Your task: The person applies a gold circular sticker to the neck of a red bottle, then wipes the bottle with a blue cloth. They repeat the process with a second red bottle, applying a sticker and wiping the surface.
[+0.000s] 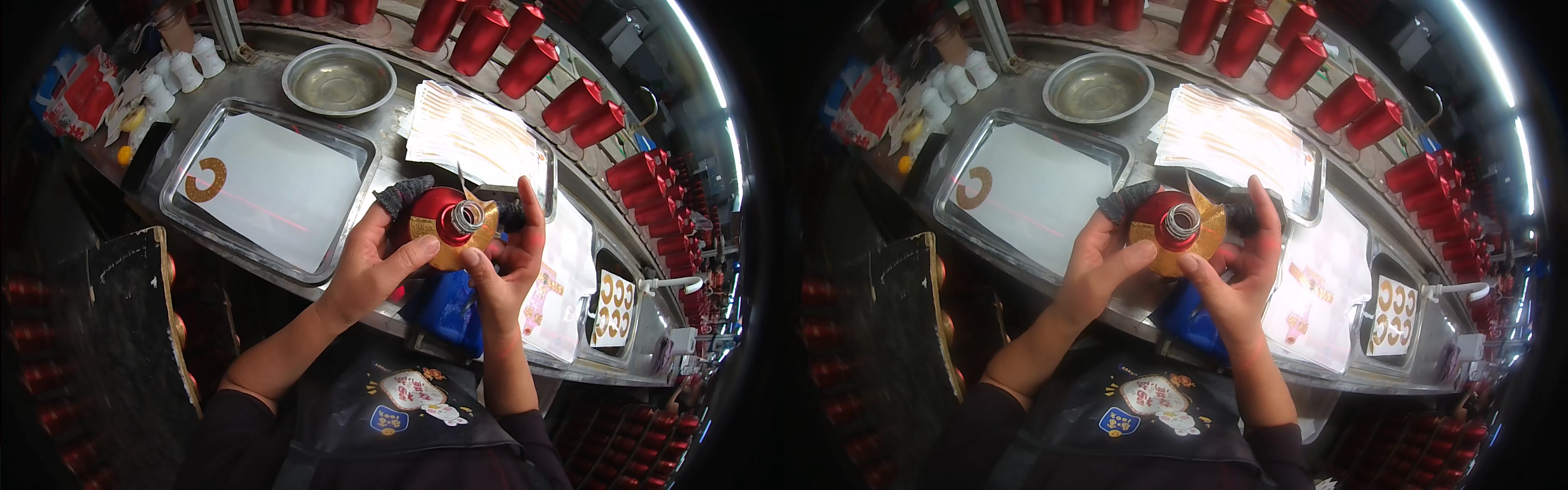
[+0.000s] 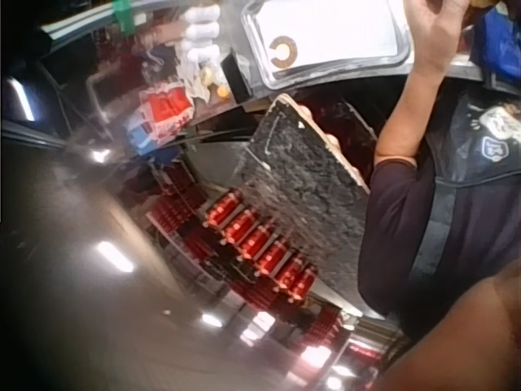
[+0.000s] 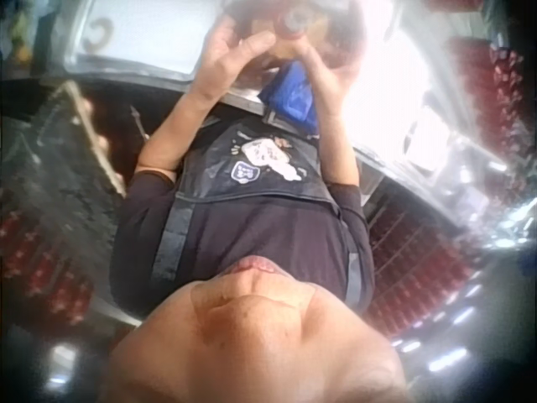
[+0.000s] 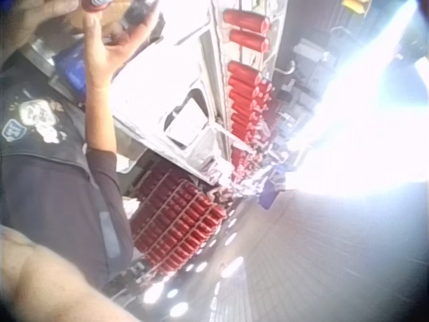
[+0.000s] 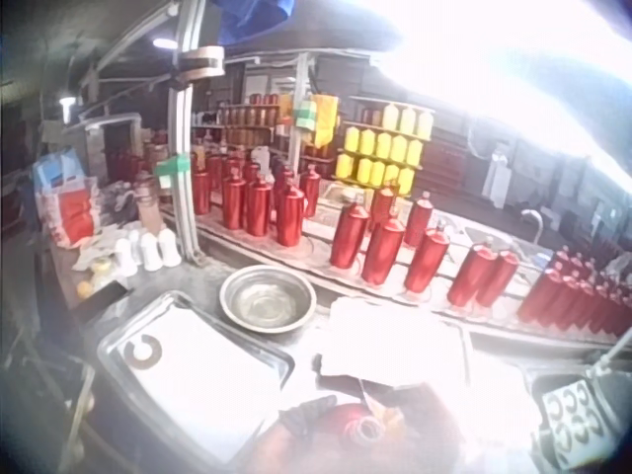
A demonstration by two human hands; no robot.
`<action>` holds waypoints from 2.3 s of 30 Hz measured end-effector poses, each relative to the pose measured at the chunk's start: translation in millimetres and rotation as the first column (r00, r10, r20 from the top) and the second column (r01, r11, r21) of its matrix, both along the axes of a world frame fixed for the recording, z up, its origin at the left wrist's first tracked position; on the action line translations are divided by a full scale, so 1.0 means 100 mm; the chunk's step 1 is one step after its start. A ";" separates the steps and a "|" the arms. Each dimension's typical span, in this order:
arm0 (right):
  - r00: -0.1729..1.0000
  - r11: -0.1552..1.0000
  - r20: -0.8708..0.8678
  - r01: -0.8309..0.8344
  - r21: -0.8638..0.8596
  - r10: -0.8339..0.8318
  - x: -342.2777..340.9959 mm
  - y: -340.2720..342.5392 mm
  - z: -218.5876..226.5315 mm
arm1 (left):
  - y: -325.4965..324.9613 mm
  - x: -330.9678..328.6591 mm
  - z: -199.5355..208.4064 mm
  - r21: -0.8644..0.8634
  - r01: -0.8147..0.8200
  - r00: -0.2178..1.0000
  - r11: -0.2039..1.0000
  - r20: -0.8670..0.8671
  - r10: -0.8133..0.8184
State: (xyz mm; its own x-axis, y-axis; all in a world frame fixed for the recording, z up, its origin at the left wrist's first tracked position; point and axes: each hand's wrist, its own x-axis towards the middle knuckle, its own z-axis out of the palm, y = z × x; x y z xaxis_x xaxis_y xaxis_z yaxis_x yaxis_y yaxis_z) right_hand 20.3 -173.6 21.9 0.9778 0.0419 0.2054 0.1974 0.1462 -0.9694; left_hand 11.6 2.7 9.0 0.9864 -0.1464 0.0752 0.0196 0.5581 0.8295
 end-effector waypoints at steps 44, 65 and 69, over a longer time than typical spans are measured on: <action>0.993 0.961 0.114 0.012 -0.277 0.020 0.04 -0.04 0.05 | 0.13 0.16 0.07 0.007 0.032 0.996 0.999 -0.089 -0.031; 0.998 0.979 0.037 -0.042 -0.199 0.050 0.01 -0.05 0.05 | 0.06 0.07 0.08 0.036 0.014 0.999 0.999 -0.038 -0.013; 0.998 0.979 0.026 -0.049 -0.200 0.056 0.01 -0.05 0.06 | 0.06 0.07 0.09 0.025 0.022 0.999 0.999 -0.044 -0.021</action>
State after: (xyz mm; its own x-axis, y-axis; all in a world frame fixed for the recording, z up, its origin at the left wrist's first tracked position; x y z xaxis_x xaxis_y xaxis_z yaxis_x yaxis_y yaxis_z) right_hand 21.1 -178.3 27.5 0.9663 0.1360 0.2186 0.2255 -0.0378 -0.9735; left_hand 18.7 8.4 17.7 0.9853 -0.1686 0.0277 0.0679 0.5355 0.8418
